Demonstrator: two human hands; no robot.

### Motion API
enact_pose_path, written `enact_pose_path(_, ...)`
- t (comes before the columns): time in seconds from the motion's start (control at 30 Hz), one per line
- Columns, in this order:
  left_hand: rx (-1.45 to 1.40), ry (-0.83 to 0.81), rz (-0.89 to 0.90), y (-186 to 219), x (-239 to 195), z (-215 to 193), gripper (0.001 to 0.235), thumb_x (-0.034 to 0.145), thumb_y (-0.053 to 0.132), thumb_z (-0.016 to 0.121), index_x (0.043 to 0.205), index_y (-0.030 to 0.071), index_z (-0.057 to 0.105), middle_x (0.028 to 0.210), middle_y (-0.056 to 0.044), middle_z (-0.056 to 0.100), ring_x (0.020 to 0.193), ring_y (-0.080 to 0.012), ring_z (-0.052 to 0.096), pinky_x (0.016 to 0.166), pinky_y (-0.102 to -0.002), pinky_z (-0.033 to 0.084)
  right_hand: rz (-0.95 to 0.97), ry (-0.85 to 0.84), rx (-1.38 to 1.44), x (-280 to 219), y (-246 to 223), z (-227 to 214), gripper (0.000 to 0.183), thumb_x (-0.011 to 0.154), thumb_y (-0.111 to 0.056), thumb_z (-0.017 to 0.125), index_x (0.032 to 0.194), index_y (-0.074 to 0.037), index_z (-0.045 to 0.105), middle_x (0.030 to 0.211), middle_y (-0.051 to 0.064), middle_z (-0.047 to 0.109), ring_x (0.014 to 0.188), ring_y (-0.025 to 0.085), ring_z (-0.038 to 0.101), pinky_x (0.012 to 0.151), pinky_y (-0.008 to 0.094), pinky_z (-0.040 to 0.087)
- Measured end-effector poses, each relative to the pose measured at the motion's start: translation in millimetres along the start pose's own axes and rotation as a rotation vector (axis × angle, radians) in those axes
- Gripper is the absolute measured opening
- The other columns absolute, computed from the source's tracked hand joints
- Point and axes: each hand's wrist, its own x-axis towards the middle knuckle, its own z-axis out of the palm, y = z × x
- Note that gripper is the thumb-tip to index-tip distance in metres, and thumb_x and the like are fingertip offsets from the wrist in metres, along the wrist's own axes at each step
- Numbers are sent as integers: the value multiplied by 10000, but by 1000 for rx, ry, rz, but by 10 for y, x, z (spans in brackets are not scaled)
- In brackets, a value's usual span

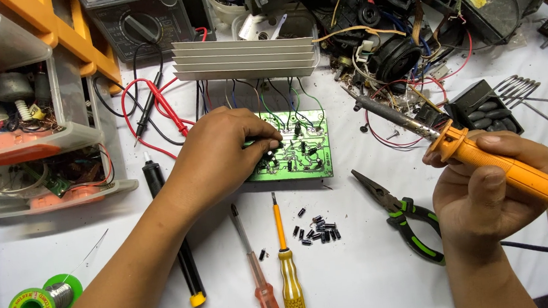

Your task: The person cleans a green circuit board with a brush, then uses a soldering iron to solder components onto the board. They also use pliers to cut the leads of small black electronic components before placing and soldering them.

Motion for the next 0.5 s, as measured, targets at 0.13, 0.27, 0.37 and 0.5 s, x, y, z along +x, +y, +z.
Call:
enact_pose_path(0.13,10,9,43,-33,-9,19,109,873,209,744,939,192,829,905,45,805,859,-211,716,826,-392,475,15,12,6,3,-11,10,422,1096,-403,586,1212,-32,424,1098,156,426,727,305,553,690,422,629)
enact_pose_path(0.27,20,19,61,-32,-19,17,100,882,203,736,935,182,817,907,40,795,855,-223,699,807,-390,475,-6,-7,5,12,-11,20,400,1102,-393,572,1210,-37,424,1070,158,422,729,294,554,700,415,624)
enact_pose_path(0.37,24,27,73,-29,-29,20,100,886,199,735,938,177,817,907,37,792,847,-227,696,808,-394,477,-8,-1,17,8,-2,23,401,1100,-387,577,1211,-35,423,1078,158,422,741,290,548,702,422,626)
enact_pose_path(0.5,47,21,75,8,-41,1,103,892,186,726,941,168,815,916,27,789,837,-244,688,799,-402,484,-15,10,11,14,-1,21,408,1101,-392,571,1206,-29,416,1081,172,426,684,314,560,675,411,609)
